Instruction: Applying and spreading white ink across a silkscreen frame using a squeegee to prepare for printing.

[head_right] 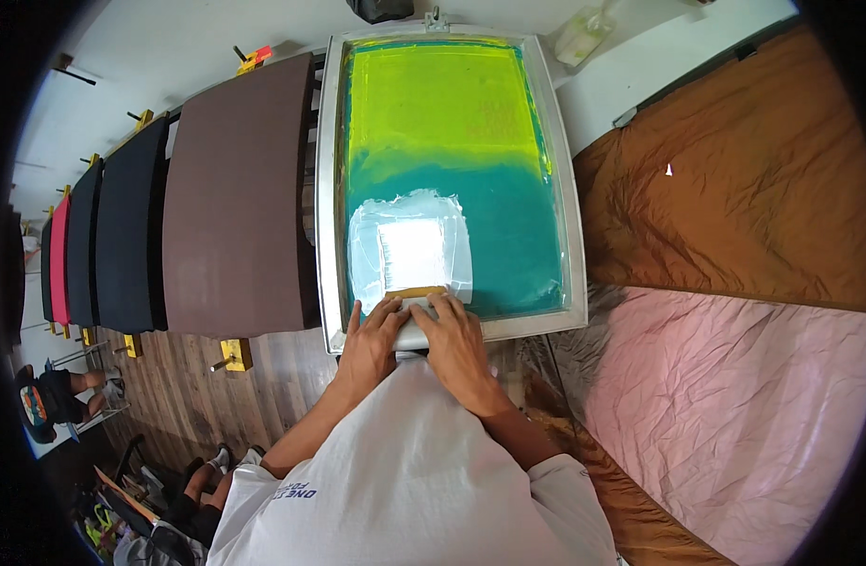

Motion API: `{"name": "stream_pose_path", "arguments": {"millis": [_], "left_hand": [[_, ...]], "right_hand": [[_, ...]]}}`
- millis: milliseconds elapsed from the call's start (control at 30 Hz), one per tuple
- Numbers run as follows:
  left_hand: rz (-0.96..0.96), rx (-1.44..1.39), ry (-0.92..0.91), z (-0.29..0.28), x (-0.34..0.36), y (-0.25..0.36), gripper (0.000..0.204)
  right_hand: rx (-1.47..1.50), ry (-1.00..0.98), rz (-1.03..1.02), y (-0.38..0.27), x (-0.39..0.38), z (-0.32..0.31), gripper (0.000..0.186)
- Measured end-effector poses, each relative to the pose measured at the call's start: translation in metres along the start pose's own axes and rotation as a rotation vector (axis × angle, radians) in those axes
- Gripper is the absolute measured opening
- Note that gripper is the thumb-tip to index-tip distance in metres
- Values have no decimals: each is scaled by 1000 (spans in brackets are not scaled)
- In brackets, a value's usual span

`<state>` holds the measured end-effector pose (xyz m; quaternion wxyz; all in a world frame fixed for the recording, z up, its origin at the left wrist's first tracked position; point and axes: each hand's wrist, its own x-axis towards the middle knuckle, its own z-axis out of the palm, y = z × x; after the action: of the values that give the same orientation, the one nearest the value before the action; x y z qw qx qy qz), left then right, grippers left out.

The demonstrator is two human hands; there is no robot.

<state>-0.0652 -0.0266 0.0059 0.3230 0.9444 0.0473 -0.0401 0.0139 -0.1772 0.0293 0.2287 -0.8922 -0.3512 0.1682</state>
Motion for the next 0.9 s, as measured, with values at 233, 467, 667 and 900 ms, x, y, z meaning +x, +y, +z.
{"name": "stream_pose_path", "arguments": {"millis": [233,467,667,900], "left_hand": [[-1,-14,-56,0,-4,2,53],[15,24,-23,0,-7,4,52],[26,24,-26,3,-10,1,50],[78,73,87,-34,64,-11,43]], "right_hand": [[10,-3,9,-2,-4,-6,62],[26,16,-20,-2,-6,-10,60],[87,-39,25,-9,-9,-15,59],[63,46,-16,15,63,-27,53]]}}
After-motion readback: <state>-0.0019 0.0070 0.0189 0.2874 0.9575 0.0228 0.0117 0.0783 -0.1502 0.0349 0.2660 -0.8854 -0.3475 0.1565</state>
